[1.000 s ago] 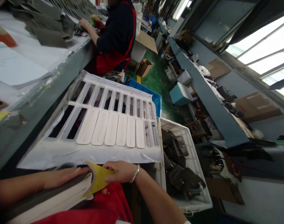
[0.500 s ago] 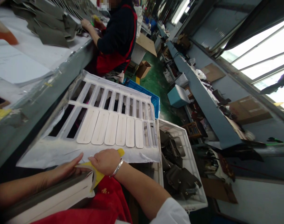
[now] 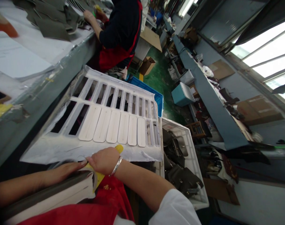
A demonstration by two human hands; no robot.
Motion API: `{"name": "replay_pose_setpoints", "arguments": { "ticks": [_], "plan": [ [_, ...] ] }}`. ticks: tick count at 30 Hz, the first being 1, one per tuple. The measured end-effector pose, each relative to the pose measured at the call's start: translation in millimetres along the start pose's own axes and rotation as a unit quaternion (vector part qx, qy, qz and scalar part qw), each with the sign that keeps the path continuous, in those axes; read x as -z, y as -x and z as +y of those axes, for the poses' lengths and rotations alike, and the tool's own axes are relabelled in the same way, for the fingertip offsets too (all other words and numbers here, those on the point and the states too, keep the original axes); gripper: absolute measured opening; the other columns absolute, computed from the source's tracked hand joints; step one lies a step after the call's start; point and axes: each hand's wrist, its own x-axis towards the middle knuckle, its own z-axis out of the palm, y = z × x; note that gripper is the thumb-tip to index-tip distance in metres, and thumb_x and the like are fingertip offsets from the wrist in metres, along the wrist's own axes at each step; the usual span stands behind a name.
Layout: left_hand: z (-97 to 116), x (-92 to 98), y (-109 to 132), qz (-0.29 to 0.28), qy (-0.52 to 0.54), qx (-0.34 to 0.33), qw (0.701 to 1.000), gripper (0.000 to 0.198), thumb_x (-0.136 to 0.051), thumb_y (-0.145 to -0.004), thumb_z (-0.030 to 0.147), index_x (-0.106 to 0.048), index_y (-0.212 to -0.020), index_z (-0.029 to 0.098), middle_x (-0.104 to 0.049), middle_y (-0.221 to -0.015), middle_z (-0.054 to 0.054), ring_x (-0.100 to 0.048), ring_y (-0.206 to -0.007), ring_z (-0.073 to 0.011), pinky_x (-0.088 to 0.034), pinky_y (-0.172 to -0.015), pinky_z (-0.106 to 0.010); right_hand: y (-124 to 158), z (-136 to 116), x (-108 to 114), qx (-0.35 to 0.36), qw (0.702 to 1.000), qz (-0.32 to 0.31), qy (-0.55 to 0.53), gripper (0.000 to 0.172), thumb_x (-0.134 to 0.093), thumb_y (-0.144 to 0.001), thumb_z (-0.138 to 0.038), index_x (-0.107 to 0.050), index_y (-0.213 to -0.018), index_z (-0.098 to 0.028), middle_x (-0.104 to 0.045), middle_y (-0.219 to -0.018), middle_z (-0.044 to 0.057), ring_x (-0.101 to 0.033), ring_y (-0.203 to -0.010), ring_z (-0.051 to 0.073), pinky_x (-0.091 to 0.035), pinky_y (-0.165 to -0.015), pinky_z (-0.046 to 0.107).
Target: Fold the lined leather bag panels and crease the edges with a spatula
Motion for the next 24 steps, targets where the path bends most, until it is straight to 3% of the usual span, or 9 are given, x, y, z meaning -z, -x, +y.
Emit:
{"name": "replay_pose_setpoints", "arguments": {
  "ticks": [7,13,19,24],
  "plan": [
    [-2.7,-0.1,-1.3,-0.003,-0.041,-0.029,0.999,0.052,-0.029,-0.088,0.050,-0.065,-0.104,0.017,-0.067,-0.108,-0.003,-0.059,-0.102,-0.0231,-0.037,-0.100,-0.033,7.2,-4.2,-3.9,-0.017,0.999,0.031,0.002,0.056,-0.019,-0.096,-0.041,-0.066,-0.078,-0.017,-0.070,-0.078,0.006,-0.064,-0.072,0.019,-0.039,-0.057,0.030],
    [1.6,0.8,3.7,-0.027,-0.054,0.008,0.998,0.056,-0.024,-0.090,0.054,-0.064,-0.108,0.018,-0.065,-0.112,-0.001,-0.056,-0.108,-0.0205,-0.035,-0.101,-0.027,10.0,-5.3,-5.8,-0.014,0.999,0.051,0.012,0.054,-0.021,-0.096,-0.041,-0.066,-0.076,-0.018,-0.070,-0.077,0.003,-0.064,-0.071,0.017,-0.038,-0.056,0.029],
    [5.6,0.6,6.0,-0.042,-0.052,0.017,0.998,0.060,-0.022,-0.089,0.057,-0.064,-0.106,0.019,-0.067,-0.109,-0.001,-0.053,-0.113,-0.0223,-0.035,-0.103,-0.029,10.1,-3.6,-9.9,0.001,0.997,0.073,0.008,0.055,-0.021,-0.096,-0.042,-0.066,-0.074,-0.019,-0.070,-0.076,0.002,-0.064,-0.069,0.017,-0.037,-0.053,0.029],
    [0.3,-2.5,9.6,-0.002,-0.101,0.075,0.992,0.064,-0.019,-0.088,0.059,-0.061,-0.112,0.018,-0.063,-0.116,-0.006,-0.050,-0.117,-0.0246,-0.031,-0.107,-0.036,5.6,0.2,-7.8,0.019,0.999,0.047,-0.004,0.054,-0.022,-0.096,-0.043,-0.067,-0.077,-0.019,-0.070,-0.078,0.003,-0.065,-0.072,0.018,-0.038,-0.055,0.029]
  ]
}}
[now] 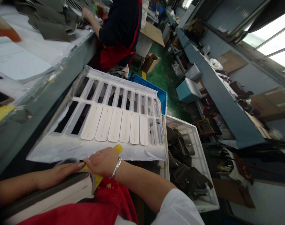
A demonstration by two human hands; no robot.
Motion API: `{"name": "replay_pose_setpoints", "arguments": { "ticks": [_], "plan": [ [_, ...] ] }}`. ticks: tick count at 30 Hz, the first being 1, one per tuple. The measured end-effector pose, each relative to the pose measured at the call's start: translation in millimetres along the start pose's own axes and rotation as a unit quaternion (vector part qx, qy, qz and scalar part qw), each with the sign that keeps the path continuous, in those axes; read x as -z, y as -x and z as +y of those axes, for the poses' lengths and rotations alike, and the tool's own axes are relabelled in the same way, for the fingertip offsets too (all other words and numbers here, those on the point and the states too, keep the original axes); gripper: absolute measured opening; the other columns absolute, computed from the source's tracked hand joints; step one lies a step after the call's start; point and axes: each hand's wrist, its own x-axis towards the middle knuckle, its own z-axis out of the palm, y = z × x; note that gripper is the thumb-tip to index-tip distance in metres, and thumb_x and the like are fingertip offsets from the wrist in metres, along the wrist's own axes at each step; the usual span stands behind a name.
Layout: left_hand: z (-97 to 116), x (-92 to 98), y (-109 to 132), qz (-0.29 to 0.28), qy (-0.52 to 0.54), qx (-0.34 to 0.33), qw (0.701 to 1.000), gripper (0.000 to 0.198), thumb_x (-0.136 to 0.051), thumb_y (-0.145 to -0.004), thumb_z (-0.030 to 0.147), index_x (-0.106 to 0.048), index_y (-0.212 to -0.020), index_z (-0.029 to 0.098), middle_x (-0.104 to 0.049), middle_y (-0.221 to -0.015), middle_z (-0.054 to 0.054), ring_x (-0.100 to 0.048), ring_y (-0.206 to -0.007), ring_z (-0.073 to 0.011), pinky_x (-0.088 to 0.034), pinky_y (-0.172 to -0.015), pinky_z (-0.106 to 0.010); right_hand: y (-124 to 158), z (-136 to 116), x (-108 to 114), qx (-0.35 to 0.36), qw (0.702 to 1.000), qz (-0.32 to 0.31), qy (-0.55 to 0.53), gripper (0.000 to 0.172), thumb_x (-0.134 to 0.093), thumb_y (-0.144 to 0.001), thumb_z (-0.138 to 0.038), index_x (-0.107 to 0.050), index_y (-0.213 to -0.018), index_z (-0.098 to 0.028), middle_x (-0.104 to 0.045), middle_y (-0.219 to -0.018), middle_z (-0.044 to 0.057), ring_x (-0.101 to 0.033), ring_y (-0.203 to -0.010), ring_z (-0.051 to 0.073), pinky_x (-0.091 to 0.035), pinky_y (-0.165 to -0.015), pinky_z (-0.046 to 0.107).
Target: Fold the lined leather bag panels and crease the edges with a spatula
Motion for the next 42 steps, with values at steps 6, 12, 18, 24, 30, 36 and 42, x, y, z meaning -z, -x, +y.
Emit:
{"name": "replay_pose_setpoints", "arguments": {
  "ticks": [6,12,18,24,30,36,42],
  "plan": [
    [-6.3,-3.7,3.2,0.029,-0.043,-0.002,0.999,0.062,-0.021,-0.089,0.055,-0.055,-0.123,0.017,-0.061,-0.120,-0.006,-0.050,-0.117,-0.0236,-0.029,-0.108,-0.036,-5.1,5.4,-0.9,0.039,0.998,-0.030,-0.030,0.056,-0.020,-0.095,-0.047,-0.068,-0.079,-0.021,-0.071,-0.082,0.002,-0.065,-0.077,0.019,-0.040,-0.056,0.029],
    [22.3,-6.8,10.1,0.023,-0.039,0.002,0.999,0.063,-0.022,-0.087,0.058,-0.059,-0.119,0.019,-0.063,-0.119,-0.003,-0.054,-0.114,-0.0233,-0.033,-0.105,-0.033,6.9,2.9,-3.0,0.018,0.998,-0.031,-0.043,0.054,-0.020,-0.095,-0.044,-0.067,-0.082,-0.020,-0.070,-0.082,0.003,-0.065,-0.076,0.019,-0.044,-0.058,0.030],
    [33.5,-3.5,15.1,0.029,-0.052,-0.014,0.998,0.061,-0.021,-0.087,0.055,-0.060,-0.119,0.020,-0.061,-0.122,0.000,-0.051,-0.118,-0.0233,-0.033,-0.105,-0.029,10.3,-9.0,-4.9,-0.010,0.998,-0.028,-0.056,0.058,-0.016,-0.095,-0.044,-0.067,-0.084,-0.019,-0.070,-0.081,0.007,-0.065,-0.075,0.022,-0.047,-0.058,0.033],
    [32.1,3.2,28.4,0.013,-0.117,-0.023,0.993,0.061,-0.022,-0.090,0.055,-0.057,-0.123,0.018,-0.059,-0.125,-0.002,-0.051,-0.119,-0.0221,-0.033,-0.106,-0.028,-1.4,-18.5,4.4,0.002,0.998,-0.052,-0.046,0.052,-0.021,-0.095,-0.045,-0.066,-0.091,-0.020,-0.070,-0.086,0.008,-0.065,-0.080,0.023,-0.050,-0.063,0.037],
    [41.4,-4.6,51.0,0.058,-0.130,0.020,0.990,0.063,-0.020,-0.089,0.059,-0.052,-0.128,0.021,-0.052,-0.133,-0.002,-0.046,-0.124,-0.0207,-0.026,-0.110,-0.031,26.2,23.4,25.6,-0.015,1.000,-0.009,-0.007,0.051,-0.021,-0.095,-0.044,-0.064,-0.096,-0.018,-0.068,-0.085,0.011,-0.064,-0.080,0.026,-0.046,-0.062,0.036],
    [47.5,-7.1,38.2,0.032,-0.138,-0.063,0.988,0.058,-0.024,-0.090,0.057,-0.056,-0.124,0.021,-0.052,-0.133,-0.003,-0.046,-0.123,-0.0207,-0.024,-0.110,-0.033,74.4,38.3,2.3,-0.157,0.977,0.061,-0.128,0.063,-0.017,-0.095,-0.049,-0.064,-0.071,-0.014,-0.063,-0.068,0.011,-0.058,-0.067,0.019,-0.038,-0.061,0.030],
    [57.2,-12.0,22.8,-0.025,-0.081,-0.127,0.988,0.046,-0.038,-0.088,0.049,-0.056,-0.123,0.024,-0.057,-0.129,0.001,-0.050,-0.119,-0.0193,-0.030,-0.106,-0.028,93.1,22.0,-36.4,-0.169,0.963,0.081,-0.192,0.055,-0.023,-0.097,-0.040,-0.060,-0.066,-0.014,-0.057,-0.060,0.004,-0.047,-0.056,0.011,-0.031,-0.056,0.025]
  ]
}}
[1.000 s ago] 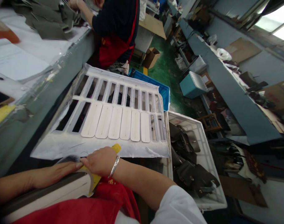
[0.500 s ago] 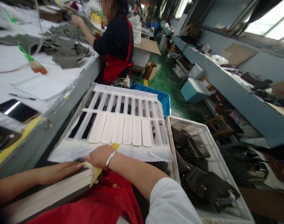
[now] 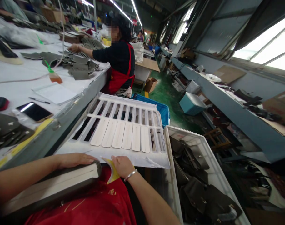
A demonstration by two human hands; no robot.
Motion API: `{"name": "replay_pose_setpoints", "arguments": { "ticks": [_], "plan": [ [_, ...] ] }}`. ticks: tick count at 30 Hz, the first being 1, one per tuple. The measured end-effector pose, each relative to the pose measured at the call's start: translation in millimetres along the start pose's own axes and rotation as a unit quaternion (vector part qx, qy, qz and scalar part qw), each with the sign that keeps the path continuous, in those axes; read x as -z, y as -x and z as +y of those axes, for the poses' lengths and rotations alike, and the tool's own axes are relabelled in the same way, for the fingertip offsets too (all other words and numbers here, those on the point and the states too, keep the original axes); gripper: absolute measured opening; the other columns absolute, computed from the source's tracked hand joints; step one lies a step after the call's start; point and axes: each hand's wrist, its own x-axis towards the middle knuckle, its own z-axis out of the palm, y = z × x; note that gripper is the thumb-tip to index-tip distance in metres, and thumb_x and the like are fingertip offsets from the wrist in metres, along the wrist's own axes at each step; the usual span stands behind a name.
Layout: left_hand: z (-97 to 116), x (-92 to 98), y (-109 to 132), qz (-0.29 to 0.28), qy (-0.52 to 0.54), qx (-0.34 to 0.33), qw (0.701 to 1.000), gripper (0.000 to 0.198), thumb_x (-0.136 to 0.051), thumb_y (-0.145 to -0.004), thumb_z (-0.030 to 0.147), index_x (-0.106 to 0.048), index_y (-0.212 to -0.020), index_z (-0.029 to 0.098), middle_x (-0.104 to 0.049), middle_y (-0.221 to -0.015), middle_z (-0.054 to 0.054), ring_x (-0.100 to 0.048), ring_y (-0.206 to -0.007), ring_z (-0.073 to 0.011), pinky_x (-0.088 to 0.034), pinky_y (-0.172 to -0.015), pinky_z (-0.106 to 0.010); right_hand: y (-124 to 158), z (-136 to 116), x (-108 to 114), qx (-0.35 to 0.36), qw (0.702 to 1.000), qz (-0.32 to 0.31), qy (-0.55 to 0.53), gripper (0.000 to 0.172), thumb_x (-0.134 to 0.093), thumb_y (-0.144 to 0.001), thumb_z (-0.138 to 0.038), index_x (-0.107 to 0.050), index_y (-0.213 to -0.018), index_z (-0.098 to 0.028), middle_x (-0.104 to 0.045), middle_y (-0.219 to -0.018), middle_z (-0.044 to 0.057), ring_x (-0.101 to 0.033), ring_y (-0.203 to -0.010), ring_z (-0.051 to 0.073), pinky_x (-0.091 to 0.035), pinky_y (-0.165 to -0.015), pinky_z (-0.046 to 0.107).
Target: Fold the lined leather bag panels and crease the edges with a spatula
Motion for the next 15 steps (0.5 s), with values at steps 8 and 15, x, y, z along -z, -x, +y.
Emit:
{"name": "replay_pose_setpoints", "arguments": {
  "ticks": [8,15],
  "plan": [
    [-6.2,-3.0,-6.8,0.012,-0.034,0.010,0.999,0.042,-0.039,-0.087,0.041,-0.057,-0.121,0.023,-0.059,-0.125,0.001,-0.051,-0.116,-0.0208,-0.030,-0.105,-0.030,4.8,7.3,-22.8,-0.047,0.995,0.012,-0.093,0.055,-0.024,-0.096,-0.040,-0.054,-0.059,-0.015,-0.048,-0.055,0.000,-0.040,-0.052,0.009,-0.028,-0.053,0.024],
    [1.7,-16.9,-8.2,0.064,-0.119,0.049,0.990,0.045,-0.030,-0.089,0.040,-0.057,-0.120,0.021,-0.060,-0.125,-0.001,-0.052,-0.115,-0.0220,-0.034,-0.104,-0.032,9.0,4.3,-29.9,-0.098,0.979,0.010,-0.176,0.056,-0.022,-0.094,-0.048,-0.055,-0.063,-0.015,-0.051,-0.059,0.003,-0.045,-0.058,0.013,-0.033,-0.060,0.027]
  ]
}}
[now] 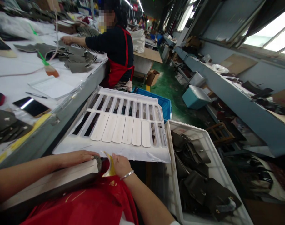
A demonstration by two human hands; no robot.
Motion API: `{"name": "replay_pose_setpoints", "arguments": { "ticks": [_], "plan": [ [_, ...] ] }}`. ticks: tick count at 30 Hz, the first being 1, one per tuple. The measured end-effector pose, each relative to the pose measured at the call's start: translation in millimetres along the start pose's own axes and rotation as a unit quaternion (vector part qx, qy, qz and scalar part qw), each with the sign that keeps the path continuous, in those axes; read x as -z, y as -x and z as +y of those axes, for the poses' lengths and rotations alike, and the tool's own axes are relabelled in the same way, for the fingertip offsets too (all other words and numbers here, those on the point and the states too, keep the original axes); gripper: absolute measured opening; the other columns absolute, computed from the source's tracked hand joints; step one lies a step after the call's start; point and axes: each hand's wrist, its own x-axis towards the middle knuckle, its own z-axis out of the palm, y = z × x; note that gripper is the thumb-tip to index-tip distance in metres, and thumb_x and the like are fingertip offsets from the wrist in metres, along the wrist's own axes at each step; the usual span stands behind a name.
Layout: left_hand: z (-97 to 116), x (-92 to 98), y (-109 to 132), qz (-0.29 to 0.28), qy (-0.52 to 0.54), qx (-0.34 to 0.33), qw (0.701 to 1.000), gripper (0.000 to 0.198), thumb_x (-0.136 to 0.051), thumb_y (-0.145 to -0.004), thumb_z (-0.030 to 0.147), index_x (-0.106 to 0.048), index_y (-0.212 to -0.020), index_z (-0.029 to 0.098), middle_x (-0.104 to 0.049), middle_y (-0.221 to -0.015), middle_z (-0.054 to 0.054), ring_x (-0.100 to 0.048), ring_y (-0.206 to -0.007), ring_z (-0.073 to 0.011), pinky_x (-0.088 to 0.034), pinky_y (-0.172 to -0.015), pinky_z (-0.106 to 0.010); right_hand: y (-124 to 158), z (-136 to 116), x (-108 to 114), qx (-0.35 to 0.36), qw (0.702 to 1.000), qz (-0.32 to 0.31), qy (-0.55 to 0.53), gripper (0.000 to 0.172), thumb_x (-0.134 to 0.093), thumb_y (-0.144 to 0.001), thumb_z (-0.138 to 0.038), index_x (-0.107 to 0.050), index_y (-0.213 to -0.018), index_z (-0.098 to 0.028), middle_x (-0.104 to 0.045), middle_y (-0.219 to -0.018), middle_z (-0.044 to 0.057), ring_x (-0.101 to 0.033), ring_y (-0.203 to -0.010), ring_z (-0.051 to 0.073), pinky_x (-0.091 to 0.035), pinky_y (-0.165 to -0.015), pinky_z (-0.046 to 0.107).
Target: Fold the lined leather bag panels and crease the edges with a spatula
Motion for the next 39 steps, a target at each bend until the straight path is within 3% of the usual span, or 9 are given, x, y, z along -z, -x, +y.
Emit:
{"name": "replay_pose_setpoints", "arguments": {
  "ticks": [4,7,12,14,18,25,32,36,39],
  "plan": [
    [7.4,-15.4,14.3,0.061,-0.037,0.058,0.996,0.058,-0.028,-0.089,0.048,-0.045,-0.131,0.013,-0.050,-0.134,-0.012,-0.045,-0.123,-0.0275,-0.029,-0.107,-0.042,16.8,9.1,0.3,-0.016,0.993,-0.076,-0.089,0.057,-0.021,-0.094,-0.050,-0.059,-0.069,-0.014,-0.058,-0.065,0.005,-0.052,-0.061,0.014,-0.040,-0.063,0.028],
    [12.2,-27.8,22.5,0.098,-0.093,0.077,0.988,0.077,-0.048,-0.075,0.063,-0.038,-0.135,0.016,-0.044,-0.139,-0.015,-0.044,-0.124,-0.0311,-0.032,-0.105,-0.044,36.3,22.0,-2.4,-0.029,0.971,-0.152,-0.181,0.052,-0.035,-0.088,-0.057,-0.060,-0.086,-0.012,-0.063,-0.078,0.007,-0.058,-0.070,0.016,-0.045,-0.067,0.028],
    [16.4,-44.4,17.6,0.154,-0.216,0.085,0.960,0.088,-0.066,-0.057,0.061,-0.043,-0.128,0.014,-0.055,-0.124,-0.020,-0.055,-0.109,-0.0340,-0.043,-0.093,-0.042,61.6,34.4,-1.4,-0.056,0.822,-0.311,-0.473,0.057,-0.071,-0.065,-0.052,-0.055,-0.103,-0.013,-0.064,-0.087,0.007,-0.061,-0.073,0.015,-0.047,-0.074,0.031],
    [19.9,-49.1,15.1,0.164,-0.234,0.082,0.955,0.084,-0.065,-0.059,0.058,-0.044,-0.126,0.012,-0.056,-0.120,-0.020,-0.056,-0.106,-0.0337,-0.044,-0.091,-0.041,66.6,33.8,2.2,-0.061,0.804,-0.349,-0.477,0.055,-0.067,-0.070,-0.050,-0.049,-0.109,-0.016,-0.064,-0.082,0.005,-0.059,-0.058,0.012,-0.048,-0.063,0.028],
    [29.1,-59.1,14.6,0.202,-0.272,0.088,0.937,0.077,-0.063,-0.064,0.047,-0.043,-0.127,0.008,-0.055,-0.120,-0.022,-0.052,-0.107,-0.0358,-0.040,-0.091,-0.045,69.5,33.3,4.1,-0.059,0.819,-0.334,-0.462,0.055,-0.060,-0.076,-0.053,-0.038,-0.114,-0.021,-0.063,-0.082,0.002,-0.055,-0.046,0.008,-0.044,-0.050,0.022],
    [33.1,-77.1,15.5,0.259,-0.320,0.084,0.907,0.069,-0.054,-0.074,0.039,-0.039,-0.131,0.004,-0.049,-0.128,-0.023,-0.045,-0.112,-0.0347,-0.031,-0.095,-0.047,64.1,40.6,-2.3,-0.046,0.866,-0.304,-0.394,0.054,-0.052,-0.079,-0.059,-0.035,-0.113,-0.022,-0.062,-0.086,0.003,-0.059,-0.054,0.012,-0.046,-0.048,0.024],
    [36.0,-89.2,17.9,0.297,-0.395,0.068,0.867,0.066,-0.052,-0.076,0.032,-0.038,-0.134,0.002,-0.047,-0.130,-0.024,-0.044,-0.113,-0.0351,-0.029,-0.096,-0.046,53.1,5.6,26.1,0.032,0.948,-0.284,-0.142,0.034,-0.049,-0.085,-0.047,-0.038,-0.104,-0.020,-0.061,-0.084,0.003,-0.058,-0.052,0.012,-0.047,-0.043,0.024],
    [37.4,-91.0,17.3,0.308,-0.399,0.084,0.860,0.061,-0.050,-0.077,0.026,-0.039,-0.134,0.005,-0.048,-0.128,-0.022,-0.045,-0.113,-0.0342,-0.029,-0.096,-0.045,38.8,-9.5,36.5,0.100,0.954,-0.277,-0.057,0.038,-0.057,-0.082,-0.037,-0.040,-0.110,-0.018,-0.060,-0.082,0.000,-0.056,-0.050,0.009,-0.045,-0.048,0.022],
    [36.5,-91.1,17.3,0.310,-0.395,0.090,0.860,0.062,-0.050,-0.077,0.023,-0.038,-0.135,0.008,-0.048,-0.130,-0.020,-0.044,-0.113,-0.0327,-0.029,-0.097,-0.044,28.8,0.0,36.0,0.054,0.917,-0.352,-0.177,0.043,-0.064,-0.075,-0.036,-0.043,-0.108,-0.018,-0.060,-0.081,-0.001,-0.055,-0.050,0.009,-0.044,-0.046,0.022]
  ]
}}
